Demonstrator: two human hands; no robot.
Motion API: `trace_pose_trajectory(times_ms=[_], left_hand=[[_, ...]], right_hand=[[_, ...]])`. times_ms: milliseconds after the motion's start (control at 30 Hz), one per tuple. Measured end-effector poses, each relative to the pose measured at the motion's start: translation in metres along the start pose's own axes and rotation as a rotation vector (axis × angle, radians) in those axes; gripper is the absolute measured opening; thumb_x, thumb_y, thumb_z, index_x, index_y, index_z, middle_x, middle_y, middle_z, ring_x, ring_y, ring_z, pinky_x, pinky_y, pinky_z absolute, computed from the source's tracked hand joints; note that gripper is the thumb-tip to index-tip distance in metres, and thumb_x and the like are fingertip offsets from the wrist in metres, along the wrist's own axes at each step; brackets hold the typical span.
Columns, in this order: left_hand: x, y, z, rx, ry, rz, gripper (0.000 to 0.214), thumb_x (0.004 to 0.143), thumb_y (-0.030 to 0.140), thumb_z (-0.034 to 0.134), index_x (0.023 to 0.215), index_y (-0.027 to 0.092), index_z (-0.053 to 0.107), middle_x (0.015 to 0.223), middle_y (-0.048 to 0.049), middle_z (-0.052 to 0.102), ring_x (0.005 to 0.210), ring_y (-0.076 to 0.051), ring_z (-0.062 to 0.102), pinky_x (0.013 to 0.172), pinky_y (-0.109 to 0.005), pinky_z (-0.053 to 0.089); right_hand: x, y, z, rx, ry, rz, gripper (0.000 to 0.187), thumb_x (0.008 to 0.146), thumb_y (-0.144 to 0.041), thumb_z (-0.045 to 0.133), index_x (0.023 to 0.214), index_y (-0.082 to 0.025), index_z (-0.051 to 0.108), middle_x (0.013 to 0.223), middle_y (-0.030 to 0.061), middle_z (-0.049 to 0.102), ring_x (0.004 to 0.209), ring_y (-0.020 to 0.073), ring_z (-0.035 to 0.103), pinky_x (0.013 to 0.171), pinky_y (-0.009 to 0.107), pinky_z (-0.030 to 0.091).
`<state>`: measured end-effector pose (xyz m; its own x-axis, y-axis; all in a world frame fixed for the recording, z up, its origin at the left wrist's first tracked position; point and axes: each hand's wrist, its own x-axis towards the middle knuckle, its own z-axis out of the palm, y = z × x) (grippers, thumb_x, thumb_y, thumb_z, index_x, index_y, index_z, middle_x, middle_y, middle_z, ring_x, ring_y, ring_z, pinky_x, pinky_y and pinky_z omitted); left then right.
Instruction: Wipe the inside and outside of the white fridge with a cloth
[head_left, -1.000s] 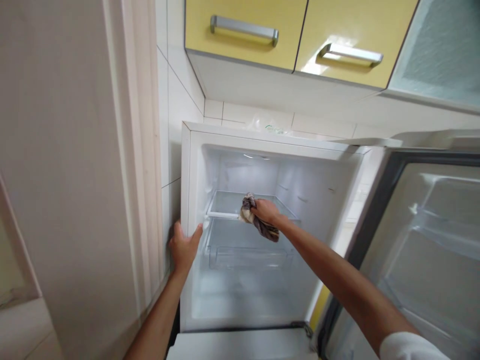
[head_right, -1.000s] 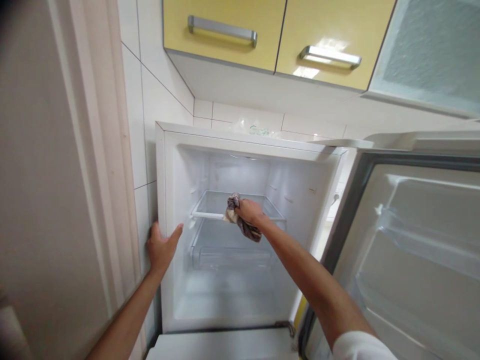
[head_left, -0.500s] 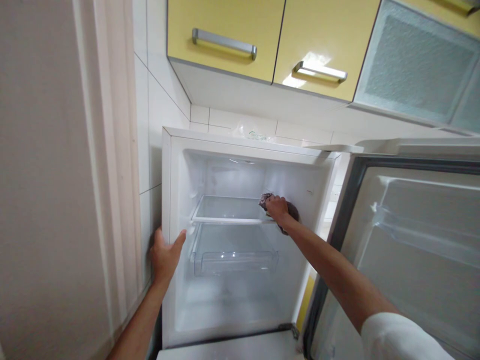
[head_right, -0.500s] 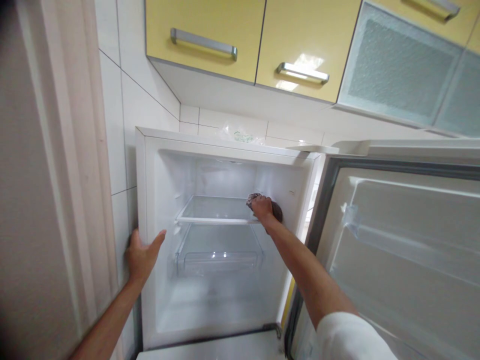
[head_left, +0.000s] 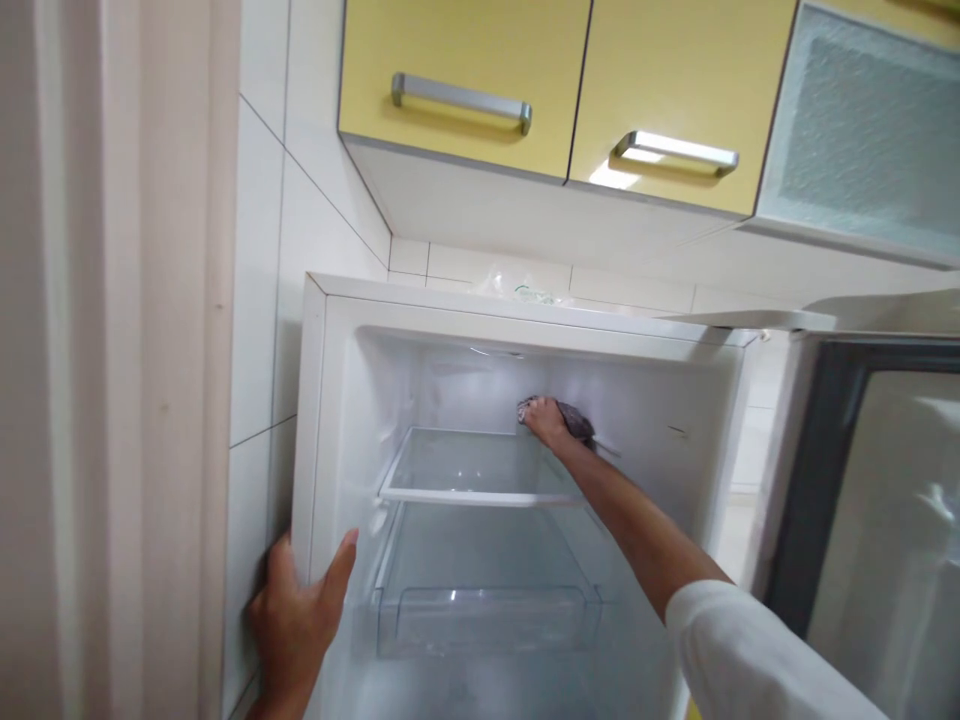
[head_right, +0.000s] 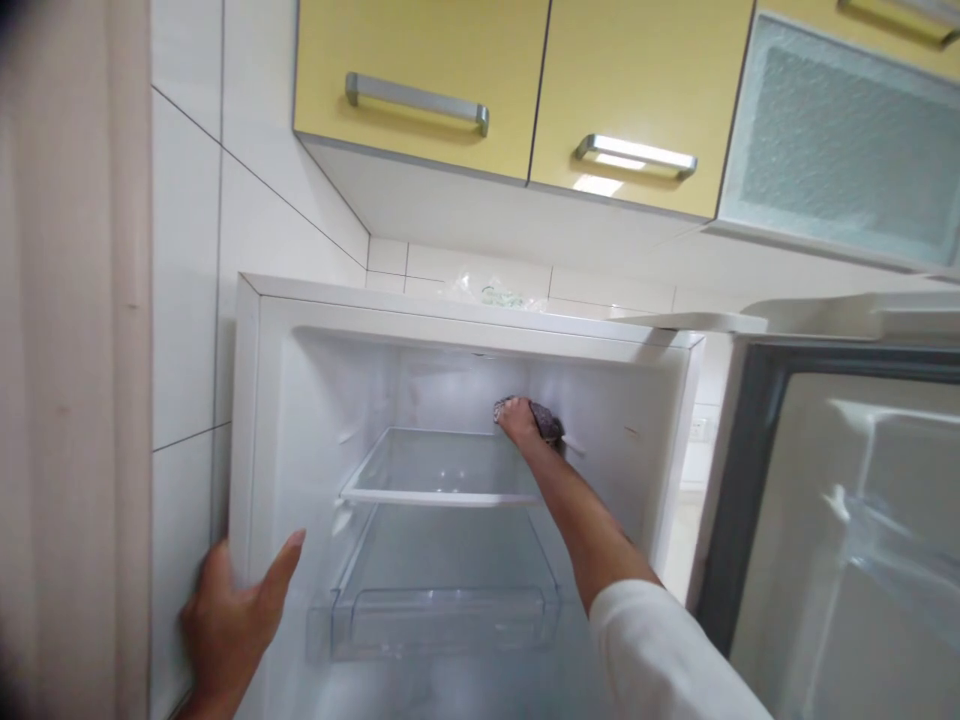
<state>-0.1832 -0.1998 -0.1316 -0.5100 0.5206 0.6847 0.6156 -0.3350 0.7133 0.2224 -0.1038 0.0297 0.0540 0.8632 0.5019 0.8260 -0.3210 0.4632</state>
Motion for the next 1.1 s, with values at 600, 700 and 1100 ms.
trace_pose_trajectory(times_ms=[600,700,1100], left_hand=[[0.001,0.002,0.0,0.065,-0.082,0.026,0.069,0.082,0.074,0.05,0.113,0.013,0.063,0.086,-0.0158,0.072,0.079,-0.036,0.07,0.066,-0.037,0.047],[0.003,0.005,-0.002,0.093,-0.117,0.023,0.067,0.083,0.07,0.052,0.116,0.013,0.062,0.088,-0.0167,0.073,0.082,-0.037,0.071,0.068,-0.038,0.047],[0.003,0.025,-0.021,-0.092,-0.264,-0.121,0.059,0.079,0.063,0.06,0.117,0.017,0.062,0.094,-0.0126,0.072,0.091,-0.034,0.069,0.075,-0.037,0.048]], right_hand=[[-0.061,0.019,-0.078,0.033,-0.079,0.314,0.027,0.093,-0.024,0.066,0.112,-0.006,0.073,0.123,0.0244,0.069,0.122,0.0346,0.062,0.103,0.056,0.048],[-0.073,0.021,-0.095,0.147,-0.175,0.355,0.026,0.088,-0.016,0.063,0.107,-0.004,0.076,0.117,0.0307,0.07,0.114,0.0397,0.067,0.094,0.059,0.05],[-0.094,0.083,-0.123,0.817,-0.119,0.565,0.022,0.079,-0.025,0.079,0.094,-0.009,0.073,0.086,0.0126,0.075,0.081,0.0239,0.072,0.071,0.033,0.058]])
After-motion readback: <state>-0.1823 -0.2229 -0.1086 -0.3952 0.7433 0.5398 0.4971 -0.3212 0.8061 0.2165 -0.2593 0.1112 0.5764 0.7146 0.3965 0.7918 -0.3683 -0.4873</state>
